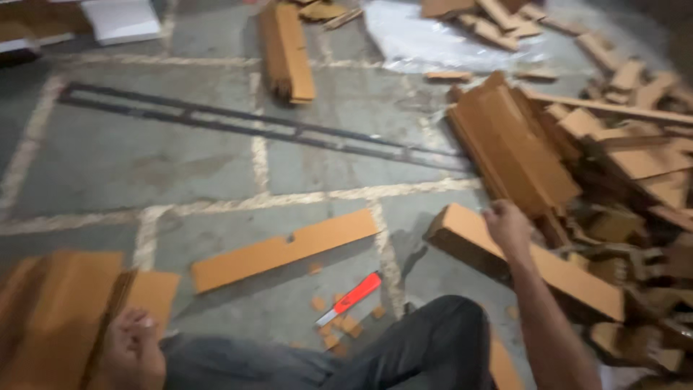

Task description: The person sits on the floor and uses a red utility knife to cut long, flat cardboard pieces. They repeatedly pick up a piece, score it with the knife, and fold it to separate the sections, placing the cut pieces aside.

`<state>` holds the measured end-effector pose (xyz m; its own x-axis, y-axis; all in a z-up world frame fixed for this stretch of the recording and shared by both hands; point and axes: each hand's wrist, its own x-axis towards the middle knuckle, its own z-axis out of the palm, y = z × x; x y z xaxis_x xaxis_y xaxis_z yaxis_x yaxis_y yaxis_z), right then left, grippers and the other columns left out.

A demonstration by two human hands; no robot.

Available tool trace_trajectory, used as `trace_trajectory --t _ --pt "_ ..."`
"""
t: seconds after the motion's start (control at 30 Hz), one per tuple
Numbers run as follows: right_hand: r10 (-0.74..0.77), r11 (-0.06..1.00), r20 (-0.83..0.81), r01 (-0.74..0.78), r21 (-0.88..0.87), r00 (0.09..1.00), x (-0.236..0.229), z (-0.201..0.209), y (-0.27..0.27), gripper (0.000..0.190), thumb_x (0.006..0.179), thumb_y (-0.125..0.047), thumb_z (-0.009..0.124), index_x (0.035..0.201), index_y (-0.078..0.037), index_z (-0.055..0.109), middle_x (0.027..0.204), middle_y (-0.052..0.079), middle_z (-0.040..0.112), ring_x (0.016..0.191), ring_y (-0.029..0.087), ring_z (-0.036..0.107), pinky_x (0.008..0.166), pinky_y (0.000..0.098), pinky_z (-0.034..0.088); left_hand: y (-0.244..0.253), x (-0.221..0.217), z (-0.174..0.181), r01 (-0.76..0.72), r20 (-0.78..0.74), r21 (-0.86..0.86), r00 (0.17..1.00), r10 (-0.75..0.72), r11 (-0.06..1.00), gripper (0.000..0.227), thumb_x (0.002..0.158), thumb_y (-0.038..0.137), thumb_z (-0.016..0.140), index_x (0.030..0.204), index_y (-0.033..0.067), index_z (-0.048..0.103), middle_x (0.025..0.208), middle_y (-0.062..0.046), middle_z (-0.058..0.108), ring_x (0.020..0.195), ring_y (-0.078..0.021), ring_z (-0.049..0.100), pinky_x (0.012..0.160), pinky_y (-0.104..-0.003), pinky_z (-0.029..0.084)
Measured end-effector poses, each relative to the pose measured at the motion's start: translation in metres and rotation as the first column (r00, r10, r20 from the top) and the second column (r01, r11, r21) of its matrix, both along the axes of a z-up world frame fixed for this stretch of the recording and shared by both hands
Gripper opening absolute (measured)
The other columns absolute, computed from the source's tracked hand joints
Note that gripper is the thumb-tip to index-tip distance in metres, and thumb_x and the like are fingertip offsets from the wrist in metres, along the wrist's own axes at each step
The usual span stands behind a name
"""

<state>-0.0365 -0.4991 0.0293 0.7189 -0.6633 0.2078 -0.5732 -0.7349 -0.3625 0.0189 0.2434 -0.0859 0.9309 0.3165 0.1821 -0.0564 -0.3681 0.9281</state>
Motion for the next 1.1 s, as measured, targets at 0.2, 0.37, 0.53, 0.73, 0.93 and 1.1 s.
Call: trace_trajectory --t 0.2,0.37,0.53,0.73,0.93,1.1 --pt "0.514 0.852 -0.393 -0.509 0.125 0.763 0.077 -0.105 0.177 0.042 0.086 -0.038 0.070 0.124 -0.018 0.068 0.128 0.007 0.067 0.120 0.032 0.062 0.096 0.0551 0.049 0.090 -0.048 -0.056 -0.060 -0.129 0.799 0.955 0.268 0.598 0.049 0.084 0.031 0.078 0.123 0.0029 0.065 0.109 -0.024 0.071 0.103 -0.0419 0.070 0.092 -0.049 0.057" --pt "0.702 0.688 -0.325 -0.722 0.078 0.634 0.132 -0.165 0.261 0.045 0.091 -0.031 0.066 0.134 -0.020 0.059 0.137 0.005 0.061 0.132 0.027 0.055 0.104 0.0567 0.043 0.086 -0.100 -0.115 0.165 -0.096 0.934 0.970 0.223 -0.317 0.058 0.096 0.026 0.055 0.145 -0.0042 0.051 0.153 -0.027 0.047 0.142 -0.0444 0.046 0.118 -0.048 0.046" --pt "0.682 0.699 -0.354 -0.713 0.056 0.640 0.175 -0.199 0.282 0.061 0.089 -0.031 0.064 0.147 -0.022 0.048 0.152 0.007 0.050 0.141 0.030 0.047 0.108 0.0580 0.041 0.086 -0.098 -0.140 -0.113 -0.053 0.576 0.983 0.175 0.809 0.065 0.102 0.036 0.049 0.149 -0.0079 0.036 0.161 -0.029 0.030 0.142 -0.0508 0.038 0.112 -0.064 0.035" --pt "0.637 0.688 -0.582 -0.713 0.135 0.505 0.188 -0.182 0.301 0.082 0.080 -0.039 0.075 0.151 -0.029 0.036 0.162 0.000 0.035 0.151 0.025 0.026 0.109 0.0725 0.022 0.079 -0.092 -0.111 -0.008 -0.191 0.914 0.875 0.446 0.406 0.074 0.091 0.046 0.055 0.152 0.0077 0.038 0.162 -0.014 0.031 0.144 -0.0359 0.034 0.108 -0.069 0.030" --pt "0.541 0.688 -0.610 -0.722 -0.076 0.580 0.133 -0.166 0.301 0.068 0.083 -0.048 0.074 0.143 -0.025 0.052 0.140 0.005 0.061 0.134 0.026 0.057 0.116 0.0523 0.040 0.072 -0.086 -0.101 -0.117 -0.118 0.894 0.870 0.479 0.432 0.067 0.098 0.040 0.051 0.154 0.0043 0.044 0.148 -0.016 0.049 0.131 -0.0352 0.048 0.104 -0.065 0.037" --pt "0.600 0.760 -0.420 -0.649 0.033 0.681 0.090 -0.161 0.294 0.030 0.092 -0.038 0.068 0.113 -0.016 0.064 0.110 0.010 0.074 0.106 0.034 0.069 0.095 0.0502 0.050 0.088 -0.084 -0.100 -0.106 -0.155 0.806 0.912 0.381 0.582 0.037 0.100 0.035 0.050 0.125 0.0105 0.062 0.126 -0.015 0.062 0.116 -0.0391 0.062 0.096 -0.060 0.049"
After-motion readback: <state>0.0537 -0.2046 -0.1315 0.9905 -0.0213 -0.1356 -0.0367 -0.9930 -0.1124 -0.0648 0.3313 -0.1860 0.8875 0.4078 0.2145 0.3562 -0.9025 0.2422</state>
